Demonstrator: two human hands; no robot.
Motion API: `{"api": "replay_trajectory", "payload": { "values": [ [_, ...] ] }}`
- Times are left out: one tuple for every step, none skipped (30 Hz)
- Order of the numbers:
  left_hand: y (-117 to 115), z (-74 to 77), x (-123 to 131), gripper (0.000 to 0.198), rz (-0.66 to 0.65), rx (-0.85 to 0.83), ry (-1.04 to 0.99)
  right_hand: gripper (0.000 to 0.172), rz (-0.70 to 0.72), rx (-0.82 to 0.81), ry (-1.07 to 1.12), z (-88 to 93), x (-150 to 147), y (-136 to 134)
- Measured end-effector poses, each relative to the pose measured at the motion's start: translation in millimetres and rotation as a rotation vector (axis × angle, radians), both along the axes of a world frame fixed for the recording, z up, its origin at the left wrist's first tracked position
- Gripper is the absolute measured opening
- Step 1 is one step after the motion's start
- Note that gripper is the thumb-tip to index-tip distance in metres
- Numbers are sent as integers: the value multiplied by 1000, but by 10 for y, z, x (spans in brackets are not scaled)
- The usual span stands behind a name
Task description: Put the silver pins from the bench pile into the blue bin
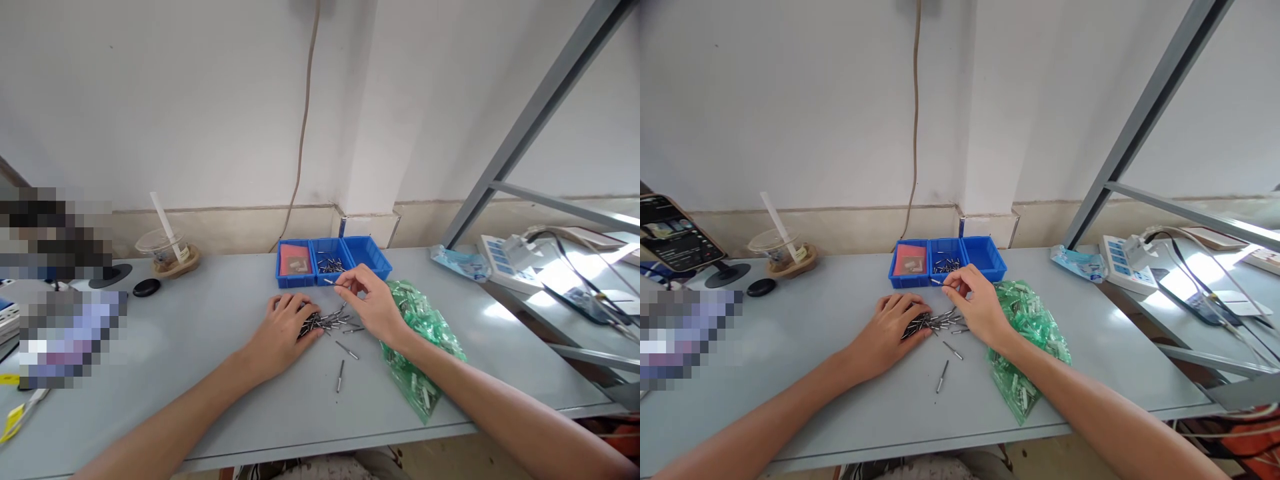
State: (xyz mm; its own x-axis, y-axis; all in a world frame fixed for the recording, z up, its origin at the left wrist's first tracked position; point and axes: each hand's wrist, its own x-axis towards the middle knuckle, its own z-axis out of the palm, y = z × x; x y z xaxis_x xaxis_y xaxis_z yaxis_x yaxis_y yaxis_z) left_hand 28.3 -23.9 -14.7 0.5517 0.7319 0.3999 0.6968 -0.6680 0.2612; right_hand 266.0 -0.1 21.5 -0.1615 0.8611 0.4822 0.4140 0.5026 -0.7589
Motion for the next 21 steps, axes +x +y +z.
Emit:
{"api": "replay_trajectory", "payload": {
  "values": [
    [-2, 0, 1, 29, 6, 2, 2, 9, 0, -1, 1, -8, 2, 9],
    [-5, 0, 2, 30, 10, 4, 5, 8, -5, 2, 0, -16, 6, 19],
    [-6, 0, 3, 30, 12, 8, 7, 7, -14, 9, -3, -24, 11, 28],
    [-8, 1, 4, 31, 14, 13, 11, 6, -26, 19, -8, -30, 16, 37],
    [-9, 2, 4, 31, 16, 17, 14, 6, -38, 28, -14, -34, 20, 44],
    [-10, 2, 5, 31, 19, 21, 18, 5, -47, 32, -17, -35, 24, 49],
    [-11, 2, 6, 31, 22, 25, 20, 5, -48, 27, -14, -33, 26, 51],
    [-12, 2, 6, 32, 25, 29, 22, 5, -40, 11, 0, -29, 26, 52],
    [-12, 1, 6, 32, 29, 31, 25, 5, -24, -15, 22, -22, 24, 50],
    [-13, 0, 6, 33, 32, 32, 27, 5, -4, -48, 51, -14, 21, 48],
    [-14, 0, 6, 33, 34, 33, 27, 7, 20, -92, 81, -6, 18, 45],
    [-14, 1, 6, 33, 36, 32, 26, 10, 43, -145, 116, 2, 15, 43],
    [-14, 2, 5, 33, 37, 29, 24, 13, 66, -204, 154, 9, 11, 42],
    [-14, 2, 4, 33, 36, 25, 21, 16, 89, -266, 199, 13, 9, 43],
    [-13, 2, 3, 33, 36, 22, 17, 19, 114, -331, 252, 15, 7, 45],
    [-11, 1, 2, 33, 35, 21, 14, 22, 142, -389, 311, 15, 6, 48],
    [-10, -1, 2, 33, 35, 20, 12, 25, 169, -439, 370, 12, 6, 51],
    [-8, -3, 2, 32, 36, 20, 10, 27, 198, -482, 426, 9, 6, 54],
    [-7, -5, 2, 32, 37, 19, 10, 27, 228, -519, 477, 5, 7, 57],
    [-7, -7, 4, 33, 40, 18, 11, 27, 259, -554, 525, 2, 9, 59],
    [-8, -7, 6, 33, 42, 18, 11, 27, 292, -586, 569, 0, 11, 60]
  ]
}}
